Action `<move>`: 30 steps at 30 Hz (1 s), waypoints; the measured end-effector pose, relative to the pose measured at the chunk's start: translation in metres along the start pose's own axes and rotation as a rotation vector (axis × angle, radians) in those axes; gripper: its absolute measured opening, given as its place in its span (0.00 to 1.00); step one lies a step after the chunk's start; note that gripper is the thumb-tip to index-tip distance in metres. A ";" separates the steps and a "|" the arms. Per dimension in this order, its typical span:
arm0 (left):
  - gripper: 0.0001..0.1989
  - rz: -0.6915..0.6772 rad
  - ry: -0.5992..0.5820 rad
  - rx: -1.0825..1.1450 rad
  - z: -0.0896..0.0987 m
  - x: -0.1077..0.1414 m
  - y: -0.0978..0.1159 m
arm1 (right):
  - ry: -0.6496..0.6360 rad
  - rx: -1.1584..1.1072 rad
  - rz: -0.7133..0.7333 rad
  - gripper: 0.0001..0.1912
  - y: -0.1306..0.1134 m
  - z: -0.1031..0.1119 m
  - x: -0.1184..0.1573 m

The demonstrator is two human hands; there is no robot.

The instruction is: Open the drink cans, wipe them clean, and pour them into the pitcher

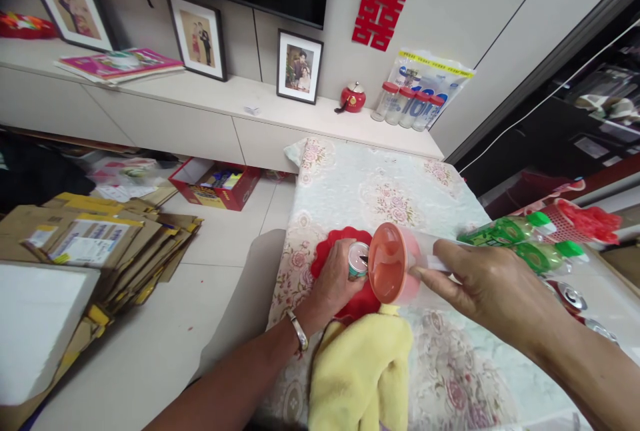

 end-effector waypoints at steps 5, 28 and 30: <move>0.27 0.022 -0.014 0.010 0.000 -0.002 0.001 | 0.013 0.009 0.001 0.23 -0.002 0.004 -0.004; 0.30 0.002 -0.035 0.021 0.002 0.000 0.002 | -0.038 -0.015 -0.023 0.24 0.001 0.003 -0.005; 0.31 0.000 -0.033 0.026 0.003 0.000 0.002 | -0.048 -0.013 -0.032 0.24 0.001 0.003 -0.005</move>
Point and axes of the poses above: each hand's wrist, its own x-axis away from the middle knuckle, its own z-axis out of the back of the hand, y = z × x, the point moved 4 cm from there along -x, towards the middle knuckle, and after that the axes turned 12 degrees about x, right-handed, at the moved point
